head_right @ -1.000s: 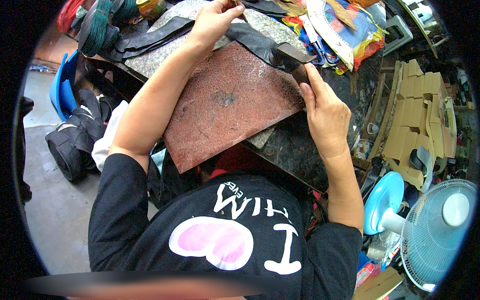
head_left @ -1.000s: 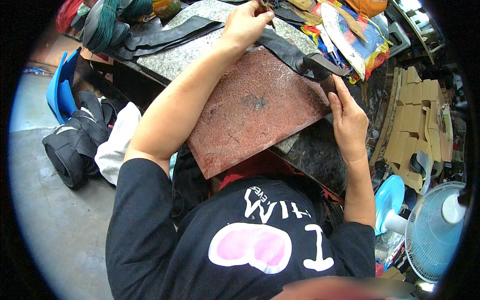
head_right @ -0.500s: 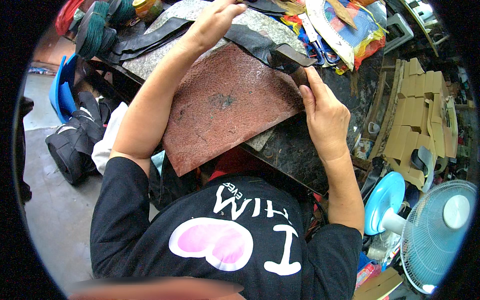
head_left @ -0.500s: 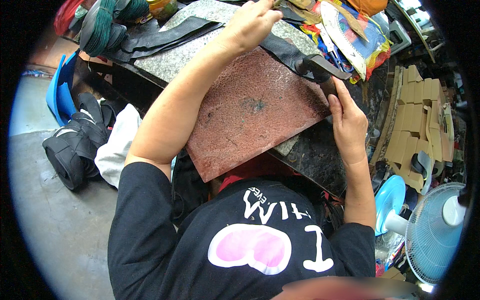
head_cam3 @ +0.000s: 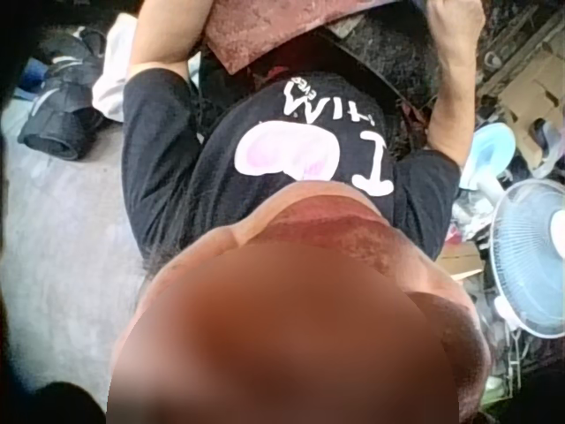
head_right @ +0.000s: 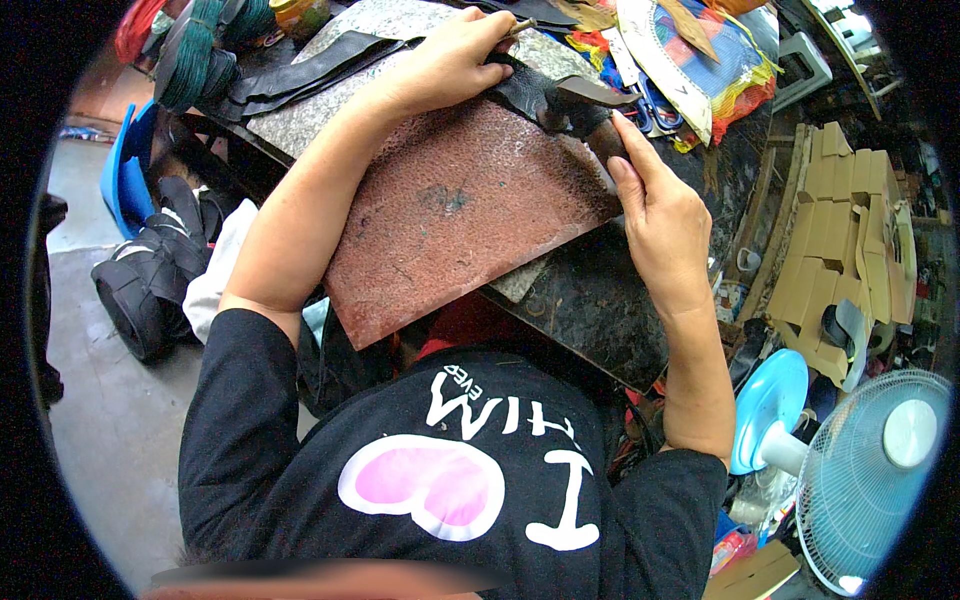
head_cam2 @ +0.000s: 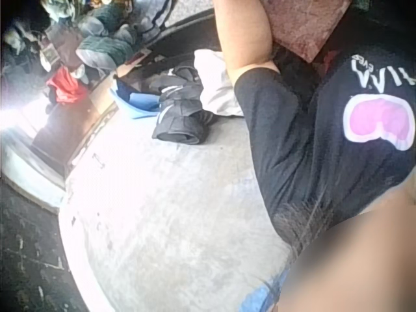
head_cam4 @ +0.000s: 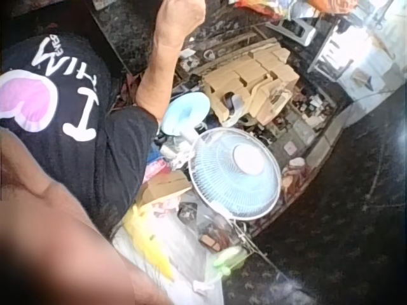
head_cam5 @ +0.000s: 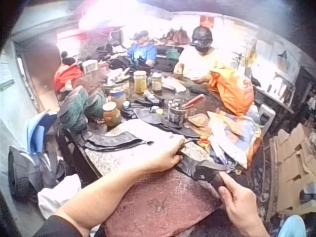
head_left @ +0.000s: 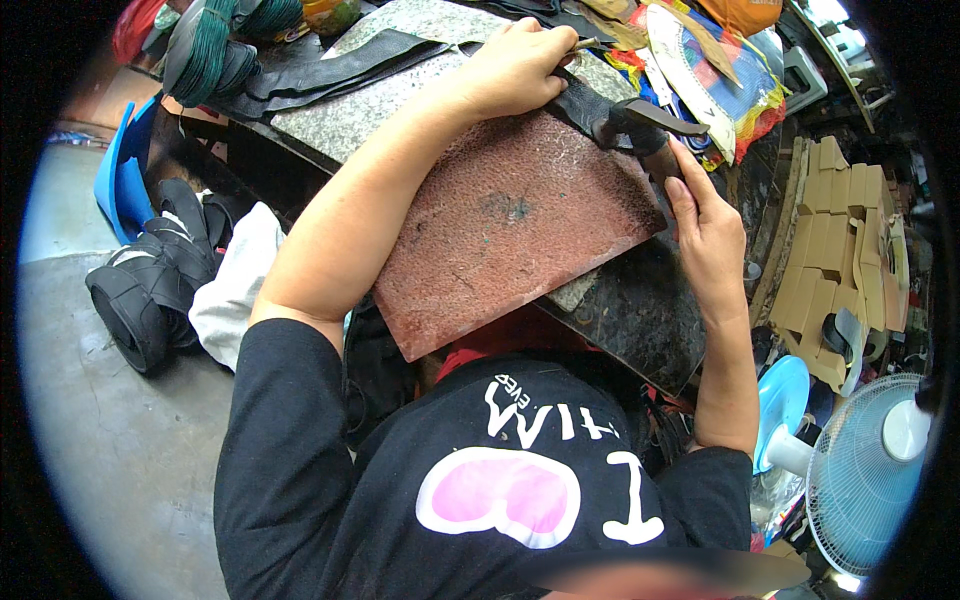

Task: The person repeatedly hammers a small metal tool into a black strap laid on a reddish work surface, then lifts and repositions the strap to continue hammering along its length. The person handles the strap and tool throughout, occasionally adjusting the strap's position on the work surface.

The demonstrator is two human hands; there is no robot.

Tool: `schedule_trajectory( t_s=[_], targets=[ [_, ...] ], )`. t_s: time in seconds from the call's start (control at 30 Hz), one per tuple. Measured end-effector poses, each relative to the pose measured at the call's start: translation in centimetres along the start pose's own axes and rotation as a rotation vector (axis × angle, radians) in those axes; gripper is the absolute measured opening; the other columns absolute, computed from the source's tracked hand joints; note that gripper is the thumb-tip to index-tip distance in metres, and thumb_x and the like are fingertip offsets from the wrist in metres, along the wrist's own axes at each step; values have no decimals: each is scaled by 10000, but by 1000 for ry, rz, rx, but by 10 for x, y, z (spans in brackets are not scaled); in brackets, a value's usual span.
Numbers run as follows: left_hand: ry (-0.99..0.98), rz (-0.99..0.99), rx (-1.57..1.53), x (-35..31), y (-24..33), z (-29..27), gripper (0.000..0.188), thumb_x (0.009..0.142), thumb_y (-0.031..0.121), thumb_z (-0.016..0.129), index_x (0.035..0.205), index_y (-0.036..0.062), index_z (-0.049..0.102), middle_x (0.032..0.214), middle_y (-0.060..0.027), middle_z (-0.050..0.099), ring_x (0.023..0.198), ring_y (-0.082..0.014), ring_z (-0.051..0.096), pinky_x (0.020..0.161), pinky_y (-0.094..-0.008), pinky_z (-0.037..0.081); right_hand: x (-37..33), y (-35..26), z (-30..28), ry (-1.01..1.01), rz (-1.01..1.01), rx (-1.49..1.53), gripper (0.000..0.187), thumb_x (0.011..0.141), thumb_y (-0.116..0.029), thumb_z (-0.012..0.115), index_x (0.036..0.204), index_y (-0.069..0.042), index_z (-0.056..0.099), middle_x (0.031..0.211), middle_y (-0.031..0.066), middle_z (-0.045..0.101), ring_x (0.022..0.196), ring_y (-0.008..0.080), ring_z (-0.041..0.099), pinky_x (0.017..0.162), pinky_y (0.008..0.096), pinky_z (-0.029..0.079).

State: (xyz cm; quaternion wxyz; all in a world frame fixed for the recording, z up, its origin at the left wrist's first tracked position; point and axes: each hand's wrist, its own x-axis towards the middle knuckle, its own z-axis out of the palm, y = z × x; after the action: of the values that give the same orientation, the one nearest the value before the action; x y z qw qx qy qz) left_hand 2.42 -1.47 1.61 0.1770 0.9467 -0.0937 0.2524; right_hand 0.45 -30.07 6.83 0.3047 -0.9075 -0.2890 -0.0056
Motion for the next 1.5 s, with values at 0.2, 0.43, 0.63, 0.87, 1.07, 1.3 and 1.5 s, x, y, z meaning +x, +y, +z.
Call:
schedule_trajectory(
  t_s=[0.2, 0.43, 0.63, 0.87, 1.07, 1.3, 1.5],
  targets=[
    [-103, -185, -106, -4, 21, -23, 277, 806, 108, 633, 1048, 8, 543, 1038, -230, 561, 1016, -424, 531, 927, -484, 433, 0, 1, 2, -54, 78, 0, 383, 998, -321, 562, 1374, -247, 574, 1073, 171, 705, 965, 339, 699, 797, 400, 535],
    [135, -91, 56, -3, 28, -25, 302, 734, 109, 673, 989, 28, 533, 1008, -200, 552, 1017, -400, 504, 916, -476, 427, 1, 3, 1, -36, 37, 58, 377, 993, -318, 571, 1362, -240, 584, 1065, 173, 705, 964, 354, 693, 787, 406, 534],
    [183, -146, -34, -4, 23, -22, 320, 737, 130, 708, 1016, 54, 569, 938, -149, 628, 977, -361, 574, 884, -459, 471, -2, 0, 1, 0, -80, -63, 394, 956, -288, 623, 1348, -263, 600, 948, 128, 691, 818, 330, 686, 718, 404, 528],
    [13, -31, 44, -10, 17, -6, 319, 775, 162, 715, 1050, 67, 585, 956, -145, 674, 1071, -345, 615, 941, -478, 465, -8, -15, 4, -53, -456, -297, 370, 837, -274, 732, 1206, -288, 707, 865, 21, 608, 800, 219, 614, 692, 346, 511],
    [36, 47, 23, -6, 15, -7, 343, 767, 129, 700, 1079, 82, 566, 992, -132, 661, 1077, -329, 599, 958, -502, 417, 67, -1, 1, 131, -646, -234, 254, 918, -267, 658, 1131, -136, 698, 1026, 92, 679, 974, 280, 626, 855, 383, 507],
    [34, -57, -235, -4, 7, -12, 340, 760, 127, 683, 1065, 48, 553, 919, -182, 661, 949, -417, 623, 820, -481, 488, 117, 25, 39, -324, -296, 243, 232, 928, -98, 665, 1143, -60, 586, 850, 4, 599, 792, 73, 545, 725, 236, 459],
    [-55, -143, -5, -3, 7, -11, 315, 807, 127, 670, 1079, 51, 530, 976, -147, 655, 1031, -334, 615, 862, -439, 490, 115, 18, 45, -395, -221, 226, 214, 916, -73, 667, 1116, -69, 590, 786, -54, 541, 729, 44, 494, 656, 213, 419]
  ],
)
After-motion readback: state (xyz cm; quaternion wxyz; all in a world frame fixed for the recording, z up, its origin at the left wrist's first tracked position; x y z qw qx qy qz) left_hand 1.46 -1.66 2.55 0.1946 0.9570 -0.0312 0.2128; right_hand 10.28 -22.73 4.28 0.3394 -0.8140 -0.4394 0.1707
